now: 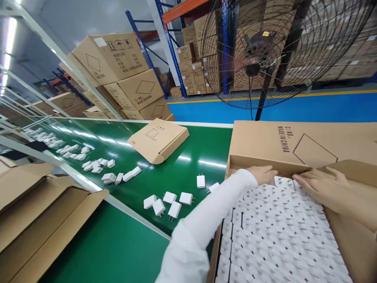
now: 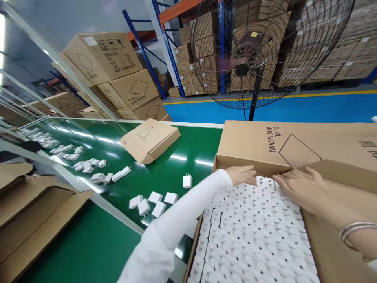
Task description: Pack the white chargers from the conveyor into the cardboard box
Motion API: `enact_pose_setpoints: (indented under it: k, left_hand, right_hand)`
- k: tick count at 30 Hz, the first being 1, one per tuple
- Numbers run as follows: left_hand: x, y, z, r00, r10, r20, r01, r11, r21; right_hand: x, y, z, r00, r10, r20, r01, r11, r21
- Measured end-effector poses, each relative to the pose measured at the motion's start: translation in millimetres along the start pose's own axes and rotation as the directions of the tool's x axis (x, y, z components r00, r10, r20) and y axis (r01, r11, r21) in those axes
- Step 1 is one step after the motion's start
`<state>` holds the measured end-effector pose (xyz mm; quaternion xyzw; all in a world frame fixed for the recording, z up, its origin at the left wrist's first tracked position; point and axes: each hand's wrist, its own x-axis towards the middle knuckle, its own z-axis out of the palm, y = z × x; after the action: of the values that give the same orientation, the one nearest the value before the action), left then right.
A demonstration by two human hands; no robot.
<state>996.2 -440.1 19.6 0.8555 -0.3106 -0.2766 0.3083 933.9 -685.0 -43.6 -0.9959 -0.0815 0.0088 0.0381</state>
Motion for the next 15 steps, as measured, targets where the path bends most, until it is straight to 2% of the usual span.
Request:
enact_pose_setpoints:
  k: [2, 3, 4, 6, 7, 8, 10, 12, 13, 15]
  left_hand:
    - [-50, -17, -17.4, 0.996, -0.002, -0.086, 0.007, 0.998, 0.058]
    - [-80, -28, -22.4, 0.988, 0.028, -0.154, -0.002, 0.986, 0.167]
    - [-110, -39, -23.3, 0.977, -0.019, -0.213, 0.079, 0.959, 0.274]
    - [-164, -59, -11.5, 0.956, -0.187, -0.225, 0.268, 0.870, 0.414]
    - [-185, -68, 0.7, 0.951, -0.230, -0.206, 0.300, 0.840, 0.452]
    - [-199, -75, 15.6, 0.939, -0.257, -0.230, 0.336, 0.828, 0.448]
    - [-207, -85, 47.2, 0.913, -0.268, -0.308, 0.378, 0.840, 0.390]
    - [-197, -91, 70.4, 0.886, -0.271, -0.376, 0.404, 0.848, 0.342]
    - [-188, -93, 76.1, 0.882, -0.277, -0.382, 0.409, 0.852, 0.327]
    - [-173, -95, 75.4, 0.879, -0.304, -0.368, 0.422, 0.856, 0.299]
  right_hand:
    - [2, -14, -4, 0.998, 0.004, -0.056, -0.004, 1.000, -0.001]
    - [4, -28, -8, 0.996, -0.007, -0.088, 0.007, 1.000, 0.002]
    - [7, -47, -12, 0.993, -0.035, -0.114, 0.036, 0.999, 0.009]
    - [16, -97, -20, 0.981, -0.136, -0.137, 0.141, 0.990, 0.024]
    - [22, -125, -24, 0.966, -0.225, -0.124, 0.231, 0.973, 0.032]
    - [30, -154, -25, 0.949, -0.291, -0.121, 0.297, 0.954, 0.034]
    - [47, -207, -23, 0.913, -0.398, -0.088, 0.400, 0.916, 0.013]
    - [65, -247, -13, 0.886, -0.462, -0.042, 0.461, 0.887, -0.029]
    - [73, -262, -5, 0.863, -0.505, -0.008, 0.504, 0.862, -0.046]
    - [87, -280, 9, 0.792, -0.606, 0.075, 0.611, 0.790, -0.062]
